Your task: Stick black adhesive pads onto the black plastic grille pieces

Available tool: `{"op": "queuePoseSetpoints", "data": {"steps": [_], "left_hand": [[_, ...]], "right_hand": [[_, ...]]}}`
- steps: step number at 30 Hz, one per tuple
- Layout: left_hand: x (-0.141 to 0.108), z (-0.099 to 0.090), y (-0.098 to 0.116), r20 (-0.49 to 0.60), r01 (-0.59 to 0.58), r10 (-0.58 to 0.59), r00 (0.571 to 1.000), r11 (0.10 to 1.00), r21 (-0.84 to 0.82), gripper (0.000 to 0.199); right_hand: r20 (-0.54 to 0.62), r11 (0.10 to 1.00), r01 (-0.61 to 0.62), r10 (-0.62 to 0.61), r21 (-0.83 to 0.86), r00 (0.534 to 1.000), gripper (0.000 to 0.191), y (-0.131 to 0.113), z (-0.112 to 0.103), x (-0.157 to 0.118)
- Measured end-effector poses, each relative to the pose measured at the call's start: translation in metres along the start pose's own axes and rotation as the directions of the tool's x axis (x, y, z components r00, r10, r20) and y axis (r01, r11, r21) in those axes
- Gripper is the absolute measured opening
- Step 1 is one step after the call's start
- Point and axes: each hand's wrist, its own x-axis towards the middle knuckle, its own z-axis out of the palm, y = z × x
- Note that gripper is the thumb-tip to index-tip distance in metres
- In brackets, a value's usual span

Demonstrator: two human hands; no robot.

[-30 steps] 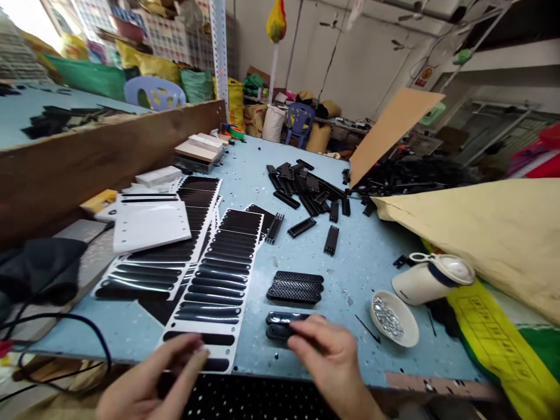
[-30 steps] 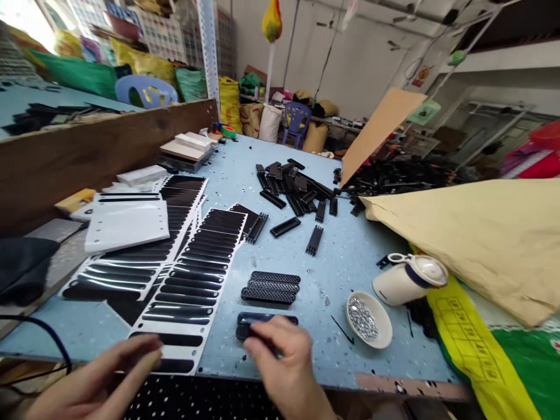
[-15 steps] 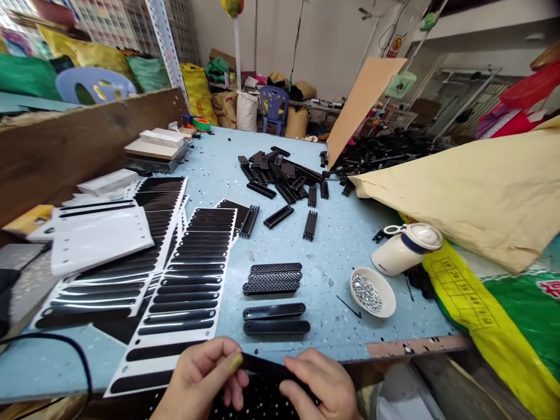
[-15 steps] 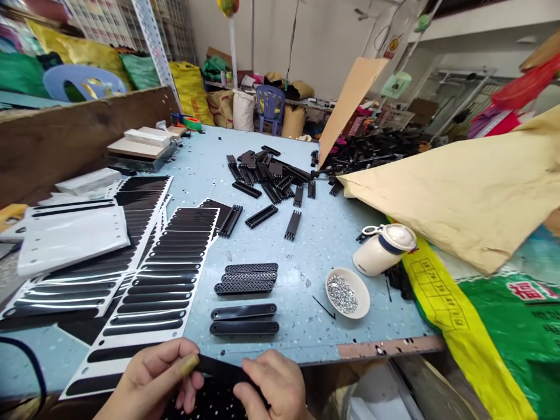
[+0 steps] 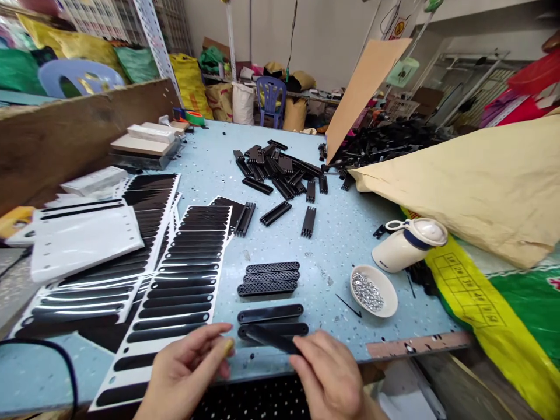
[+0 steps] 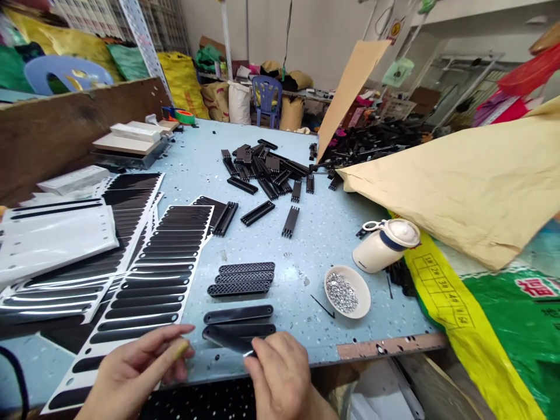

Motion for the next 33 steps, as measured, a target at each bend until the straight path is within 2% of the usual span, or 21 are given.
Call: {"op": "queuePoseSetpoints", "data": {"steps": [2, 4, 7, 9, 11, 14, 18, 20, 24, 29, 33], "left_hand": [[0.009, -0.006, -0.004, -0.152, -0.136, 0.171, 0.974, 0.967, 0.214, 0.031], [0.018, -0.008, -0.007, -0.183, -0.247, 0.34, 0.923, 0.885, 0.394, 0.027], [0.031, 0.001, -0.009, -0.066, -0.419, 0.514, 0.856, 0.762, 0.493, 0.025], [0.037, 0.009, -0.009, 0.036, -0.516, 0.576, 0.816, 0.701, 0.493, 0.023], [0.04, 0.013, -0.01, 0.088, -0.558, 0.598, 0.797, 0.672, 0.488, 0.021], [0.045, 0.011, -0.01, 0.056, -0.502, 0.552, 0.832, 0.707, 0.497, 0.019], [0.059, 0.007, -0.009, -0.106, -0.317, 0.44, 0.892, 0.775, 0.547, 0.024], [0.068, 0.01, -0.008, -0.122, -0.28, 0.397, 0.91, 0.803, 0.525, 0.027], [0.079, 0.02, -0.005, -0.107, -0.281, 0.363, 0.926, 0.848, 0.449, 0.02], [0.077, 0.023, -0.002, -0.047, -0.319, 0.37, 0.928, 0.852, 0.415, 0.014], [0.073, 0.021, -0.003, -0.053, -0.305, 0.354, 0.934, 0.864, 0.4, 0.02]], "right_hand": [[0.004, 0.988, -0.141, 0.141, 0.064, 0.99, 0.019, 0.012, -0.013, 0.01], [0.018, 0.951, -0.279, 0.279, 0.132, 0.96, 0.016, 0.027, -0.018, 0.02], [0.04, 0.913, -0.358, 0.357, 0.196, 0.933, 0.015, 0.046, -0.01, 0.029], [0.084, 0.897, -0.378, 0.369, 0.228, 0.926, 0.016, 0.05, 0.0, 0.03], [0.146, 0.887, -0.398, 0.372, 0.235, 0.917, 0.014, 0.049, 0.006, 0.027], [0.184, 0.891, -0.403, 0.369, 0.208, 0.911, 0.011, 0.046, 0.005, 0.025], [0.099, 0.92, -0.341, 0.328, 0.191, 0.94, 0.014, 0.058, 0.007, 0.032], [0.068, 0.936, -0.309, 0.302, 0.166, 0.951, 0.015, 0.068, 0.013, 0.04], [0.095, 0.959, -0.257, 0.247, 0.12, 0.964, 0.012, 0.079, 0.021, 0.052], [0.234, 0.982, -0.175, 0.155, 0.066, 0.96, 0.014, 0.079, 0.007, 0.049], [0.224, 0.999, -0.041, 0.038, 0.008, 0.974, 0.018, 0.076, 0.004, 0.048]]}}
